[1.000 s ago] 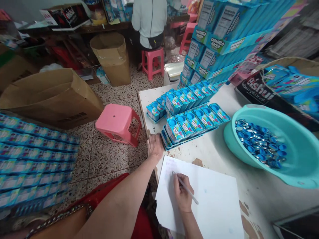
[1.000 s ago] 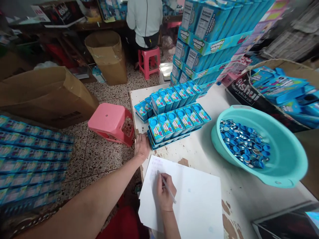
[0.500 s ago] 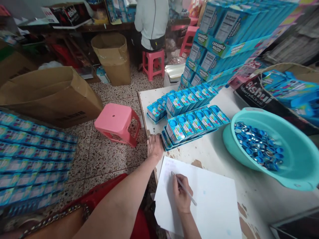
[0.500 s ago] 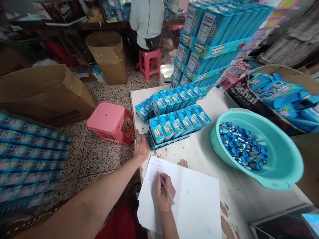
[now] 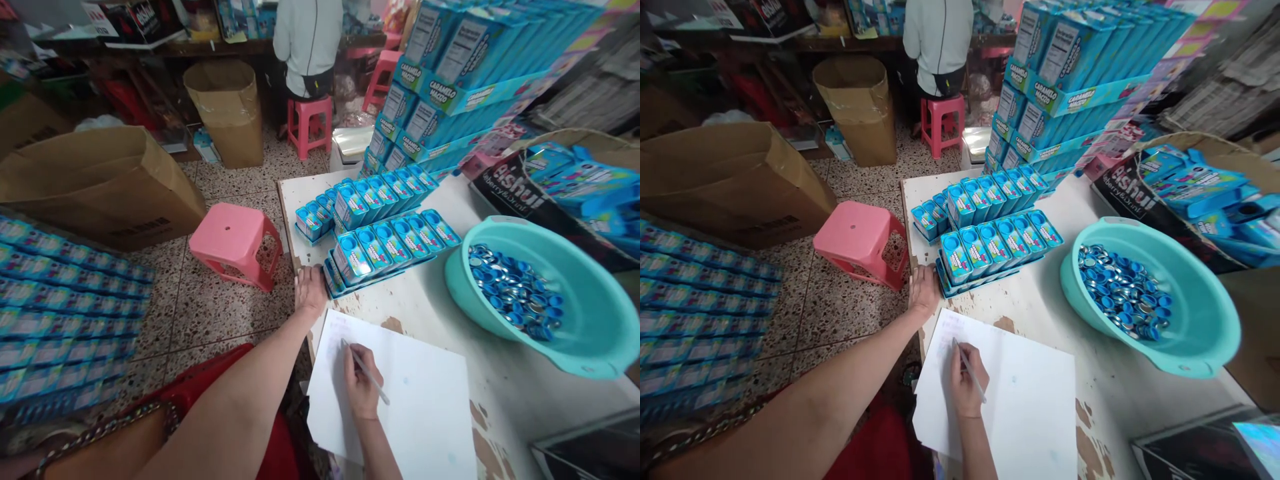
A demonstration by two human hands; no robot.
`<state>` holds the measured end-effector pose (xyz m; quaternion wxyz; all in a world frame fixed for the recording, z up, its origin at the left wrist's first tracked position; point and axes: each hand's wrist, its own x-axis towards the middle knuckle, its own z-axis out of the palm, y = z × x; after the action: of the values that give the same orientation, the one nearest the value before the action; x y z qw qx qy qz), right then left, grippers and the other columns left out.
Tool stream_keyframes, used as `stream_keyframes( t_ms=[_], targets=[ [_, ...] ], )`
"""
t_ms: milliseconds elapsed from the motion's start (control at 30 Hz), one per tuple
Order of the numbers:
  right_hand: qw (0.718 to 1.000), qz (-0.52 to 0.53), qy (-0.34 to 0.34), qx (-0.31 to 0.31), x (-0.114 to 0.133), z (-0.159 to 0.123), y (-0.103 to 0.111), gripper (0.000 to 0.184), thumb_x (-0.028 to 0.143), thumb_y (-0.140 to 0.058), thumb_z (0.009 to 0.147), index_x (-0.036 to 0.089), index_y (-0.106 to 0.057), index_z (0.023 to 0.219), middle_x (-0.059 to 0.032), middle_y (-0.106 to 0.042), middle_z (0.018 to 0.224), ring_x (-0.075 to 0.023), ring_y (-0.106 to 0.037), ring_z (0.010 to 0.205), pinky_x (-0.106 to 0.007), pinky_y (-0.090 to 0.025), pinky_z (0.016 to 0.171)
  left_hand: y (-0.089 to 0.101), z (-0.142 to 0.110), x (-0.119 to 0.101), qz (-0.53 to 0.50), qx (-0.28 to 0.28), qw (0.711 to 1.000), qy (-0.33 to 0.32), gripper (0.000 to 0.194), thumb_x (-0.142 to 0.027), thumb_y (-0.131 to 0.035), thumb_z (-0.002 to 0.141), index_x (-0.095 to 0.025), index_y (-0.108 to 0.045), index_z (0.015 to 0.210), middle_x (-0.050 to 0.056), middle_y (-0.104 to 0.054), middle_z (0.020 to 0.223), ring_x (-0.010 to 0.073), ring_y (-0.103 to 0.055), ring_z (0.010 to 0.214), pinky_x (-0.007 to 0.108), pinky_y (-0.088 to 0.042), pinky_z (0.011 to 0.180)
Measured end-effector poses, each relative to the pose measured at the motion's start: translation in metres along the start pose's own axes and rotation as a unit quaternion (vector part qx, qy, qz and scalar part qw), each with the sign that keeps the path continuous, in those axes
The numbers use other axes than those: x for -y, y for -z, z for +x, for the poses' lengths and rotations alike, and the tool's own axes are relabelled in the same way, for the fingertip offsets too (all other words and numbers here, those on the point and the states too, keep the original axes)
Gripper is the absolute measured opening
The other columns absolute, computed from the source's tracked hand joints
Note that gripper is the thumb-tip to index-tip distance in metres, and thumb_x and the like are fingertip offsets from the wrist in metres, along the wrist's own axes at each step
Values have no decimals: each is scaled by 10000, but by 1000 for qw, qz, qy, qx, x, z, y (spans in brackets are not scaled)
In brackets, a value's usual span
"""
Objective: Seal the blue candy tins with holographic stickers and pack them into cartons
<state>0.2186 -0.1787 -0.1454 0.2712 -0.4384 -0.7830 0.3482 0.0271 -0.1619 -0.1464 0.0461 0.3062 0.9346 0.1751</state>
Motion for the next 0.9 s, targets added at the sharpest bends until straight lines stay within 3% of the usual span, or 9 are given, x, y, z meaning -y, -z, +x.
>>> stream_keyframes(
  t_ms=[333,667,900],
  targets=[
    [1000,5,-20,-1,-3,-4,-1,343,477,-485,883,157,-599,840,-45,-656,671,-137,-587,519,-216,-435,500,-3,0,-1,4,7,1000,6,329,-221,-309,940,-206,-524,1189,99,-574,1078,247,-492,1053,378,-356,918],
    [1000,-3,6,-9,-3,-3,-1,333,450,-465,894,156,-616,857,-34,-646,663,-123,-575,505,-207,-460,513,1,0,-2,6,18,1000,8,335,-236,-288,947,-205,-522,1184,96,-568,1092,249,-485,1059,374,-359,914],
    [1000,12,20,4,-4,-4,0,315,418,-457,892,156,-632,878,-53,-650,727,-139,-597,592,-199,-451,489,-1,-1,-2,6,8,1000,11,328,-224,-294,943,-211,-517,1184,88,-565,1100,233,-492,1050,374,-370,925]
  ],
)
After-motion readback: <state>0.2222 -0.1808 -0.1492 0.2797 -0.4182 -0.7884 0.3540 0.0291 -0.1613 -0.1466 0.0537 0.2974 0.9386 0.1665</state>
